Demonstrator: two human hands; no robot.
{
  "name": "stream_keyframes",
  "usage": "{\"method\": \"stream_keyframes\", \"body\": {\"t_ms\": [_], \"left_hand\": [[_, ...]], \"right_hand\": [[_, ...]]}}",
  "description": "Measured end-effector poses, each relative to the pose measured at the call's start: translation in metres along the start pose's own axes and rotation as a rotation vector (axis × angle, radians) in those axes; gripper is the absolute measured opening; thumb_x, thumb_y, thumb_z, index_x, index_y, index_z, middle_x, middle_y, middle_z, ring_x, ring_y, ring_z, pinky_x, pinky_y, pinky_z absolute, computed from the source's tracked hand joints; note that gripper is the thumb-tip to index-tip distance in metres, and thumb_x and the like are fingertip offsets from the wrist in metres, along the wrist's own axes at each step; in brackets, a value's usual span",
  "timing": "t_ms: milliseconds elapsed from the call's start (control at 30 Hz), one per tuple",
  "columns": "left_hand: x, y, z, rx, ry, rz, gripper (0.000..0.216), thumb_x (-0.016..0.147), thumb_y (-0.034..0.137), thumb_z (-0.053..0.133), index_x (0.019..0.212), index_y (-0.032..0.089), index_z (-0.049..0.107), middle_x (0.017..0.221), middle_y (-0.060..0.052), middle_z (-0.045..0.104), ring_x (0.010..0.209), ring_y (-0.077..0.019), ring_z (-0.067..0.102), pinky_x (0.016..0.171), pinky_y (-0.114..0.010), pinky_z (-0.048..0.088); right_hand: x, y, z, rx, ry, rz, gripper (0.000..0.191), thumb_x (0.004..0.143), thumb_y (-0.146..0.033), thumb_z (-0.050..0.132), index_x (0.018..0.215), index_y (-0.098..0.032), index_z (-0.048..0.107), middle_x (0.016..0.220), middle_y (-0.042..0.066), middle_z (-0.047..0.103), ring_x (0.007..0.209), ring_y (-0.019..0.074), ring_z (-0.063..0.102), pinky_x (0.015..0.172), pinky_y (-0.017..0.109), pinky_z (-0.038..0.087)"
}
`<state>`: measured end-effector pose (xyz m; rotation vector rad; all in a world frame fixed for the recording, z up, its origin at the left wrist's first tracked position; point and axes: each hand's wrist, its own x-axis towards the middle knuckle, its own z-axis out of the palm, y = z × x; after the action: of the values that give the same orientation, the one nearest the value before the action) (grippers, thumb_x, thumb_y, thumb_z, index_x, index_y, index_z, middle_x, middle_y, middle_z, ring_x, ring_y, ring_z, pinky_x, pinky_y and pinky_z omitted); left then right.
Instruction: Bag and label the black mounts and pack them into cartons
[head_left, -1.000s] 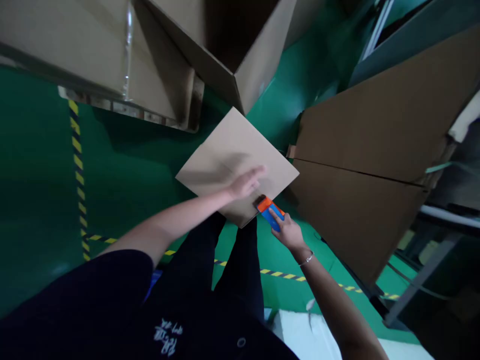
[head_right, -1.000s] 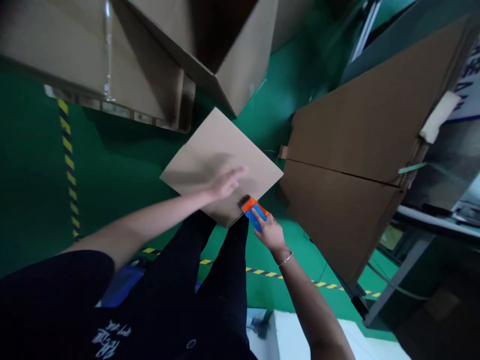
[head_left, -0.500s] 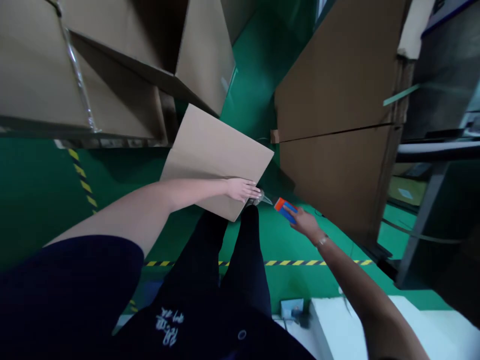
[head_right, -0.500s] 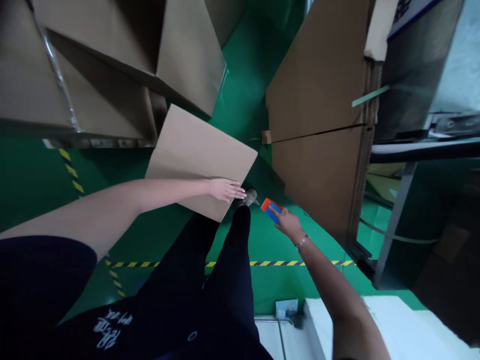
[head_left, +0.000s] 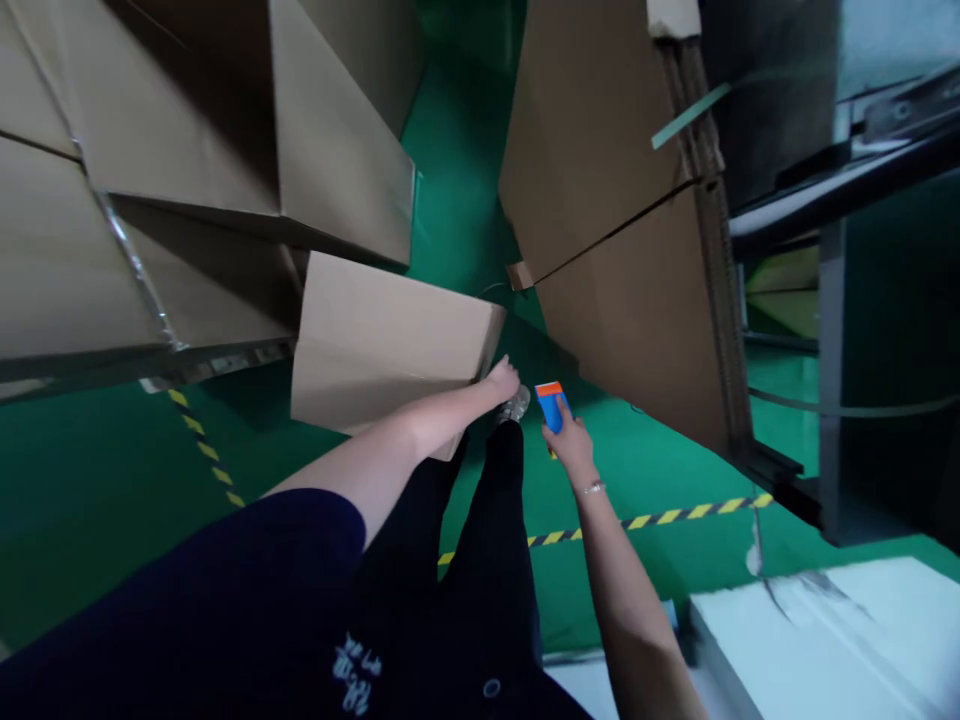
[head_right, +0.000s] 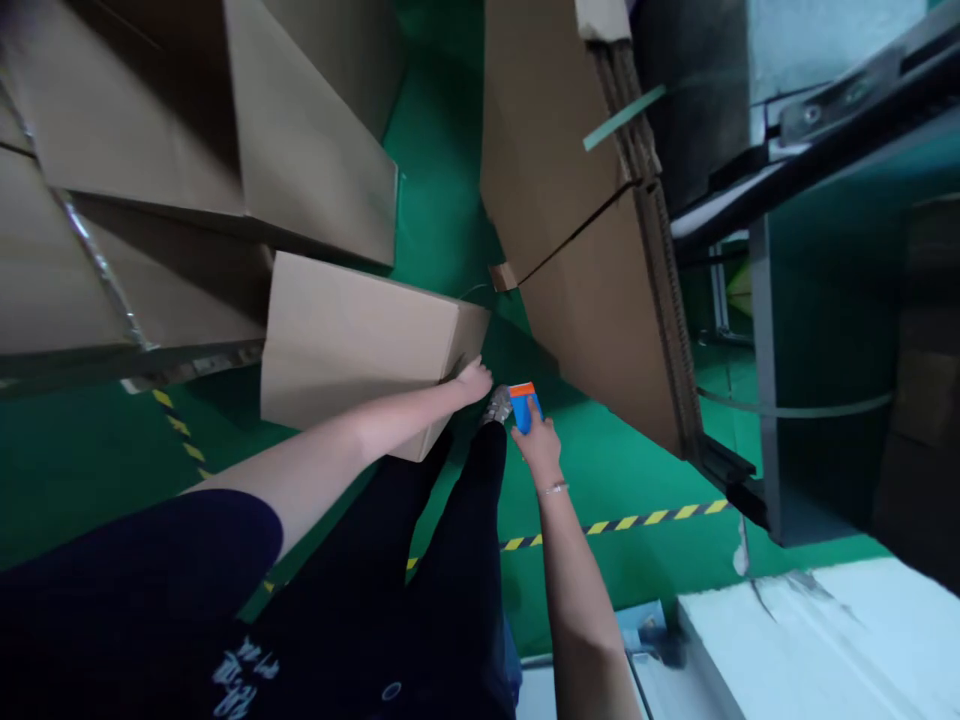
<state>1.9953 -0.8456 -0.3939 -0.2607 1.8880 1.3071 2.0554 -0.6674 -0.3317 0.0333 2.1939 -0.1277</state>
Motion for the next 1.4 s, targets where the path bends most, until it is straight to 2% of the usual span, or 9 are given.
{"method": "stream_keyframes", "body": {"t_ms": [133, 333, 533, 767, 900, 967, 1133, 1233, 1400], "left_hand": [[-0.011, 0.024, -0.004, 0.022, -0.112, -0.036, 0.038, 0.091, 0.041, 0.046, 0.090, 0.014, 0.072, 0.098, -0.016, 0.072, 0.105, -0.0278, 0.064, 0.095, -0.043, 0.045], [-0.064, 0.050, -0.030, -0.144, -0.407, -0.019, 0.024, 0.082, 0.036, 0.061, 0.076, 0.016, 0.072, 0.070, -0.003, 0.070, 0.068, -0.0146, 0.063, 0.067, -0.026, 0.047], [-0.076, 0.059, -0.083, 0.094, -0.244, 0.039, 0.012, 0.072, 0.011, 0.065, 0.062, 0.014, 0.070, 0.062, -0.003, 0.067, 0.063, -0.0142, 0.061, 0.067, -0.027, 0.050], [0.024, 0.059, -0.177, 0.328, 0.132, 0.078, 0.014, 0.081, 0.011, 0.057, 0.083, 0.011, 0.072, 0.082, -0.008, 0.071, 0.082, -0.0176, 0.065, 0.082, -0.030, 0.049], [0.050, 0.042, -0.179, 0.483, 0.106, 0.019, 0.039, 0.084, 0.024, 0.061, 0.122, 0.013, 0.065, 0.119, -0.015, 0.068, 0.109, -0.0252, 0.063, 0.091, -0.035, 0.048], [0.050, 0.034, -0.175, 0.605, 0.204, 0.064, 0.061, 0.081, 0.031, 0.067, 0.138, 0.014, 0.052, 0.136, -0.017, 0.058, 0.127, -0.0293, 0.052, 0.103, -0.040, 0.041], [0.031, 0.012, -0.159, 0.972, 0.268, 0.247, 0.050, 0.101, 0.039, 0.029, 0.116, 0.011, 0.067, 0.116, -0.016, 0.070, 0.119, -0.0282, 0.057, 0.115, -0.050, 0.024], [0.023, -0.002, -0.150, 1.039, 0.289, 0.264, 0.059, 0.104, 0.036, 0.020, 0.104, 0.007, 0.071, 0.107, -0.016, 0.072, 0.110, -0.0245, 0.062, 0.113, -0.045, 0.026], [0.027, 0.000, -0.152, 1.005, 0.308, 0.270, 0.058, 0.105, 0.036, 0.022, 0.105, 0.002, 0.069, 0.107, -0.019, 0.070, 0.110, -0.0272, 0.061, 0.102, -0.046, 0.036]], "right_hand": [[-0.075, 0.008, 0.037, 0.347, 0.326, 0.020, 0.074, 0.090, -0.046, 0.050, 0.153, -0.015, 0.028, 0.098, 0.009, 0.059, 0.083, 0.0221, 0.061, 0.072, 0.030, 0.049], [-0.114, -0.059, 0.066, 0.470, 0.518, 0.031, 0.072, 0.085, -0.047, 0.056, 0.147, -0.015, 0.038, 0.105, 0.013, 0.055, 0.088, 0.0250, 0.059, 0.073, 0.035, 0.052], [-0.155, -0.120, 0.065, 0.468, 0.531, 0.088, 0.069, 0.088, -0.044, 0.056, 0.150, -0.019, 0.038, 0.096, 0.009, 0.053, 0.071, 0.0191, 0.056, 0.060, 0.028, 0.047], [-0.189, -0.161, 0.083, 0.534, 0.370, 0.194, 0.068, 0.087, -0.042, 0.059, 0.150, -0.029, 0.037, 0.090, 0.002, 0.048, 0.064, 0.0131, 0.052, 0.053, 0.021, 0.038], [-0.167, -0.174, 0.093, 0.562, 0.377, 0.211, 0.071, 0.087, -0.042, 0.061, 0.152, -0.030, 0.033, 0.092, 0.002, 0.047, 0.063, 0.0118, 0.049, 0.054, 0.021, 0.038], [-0.156, -0.177, 0.095, 0.574, 0.373, 0.223, 0.073, 0.086, -0.043, 0.061, 0.152, -0.030, 0.033, 0.092, 0.002, 0.046, 0.063, 0.0115, 0.047, 0.054, 0.022, 0.038], [-0.151, -0.181, 0.104, 0.595, 0.387, 0.244, 0.073, 0.086, -0.044, 0.061, 0.152, -0.029, 0.034, 0.092, 0.003, 0.047, 0.062, 0.0126, 0.047, 0.053, 0.022, 0.037], [-0.183, -0.179, 0.135, 0.596, 0.397, 0.228, 0.072, 0.087, -0.045, 0.060, 0.152, -0.028, 0.035, 0.091, 0.004, 0.047, 0.062, 0.0138, 0.049, 0.054, 0.024, 0.039], [-0.284, -0.180, 0.225, 0.556, 0.241, 0.309, 0.068, 0.090, -0.043, 0.055, 0.153, -0.030, 0.032, 0.089, 0.003, 0.048, 0.061, 0.0147, 0.053, 0.054, 0.025, 0.042]]}}
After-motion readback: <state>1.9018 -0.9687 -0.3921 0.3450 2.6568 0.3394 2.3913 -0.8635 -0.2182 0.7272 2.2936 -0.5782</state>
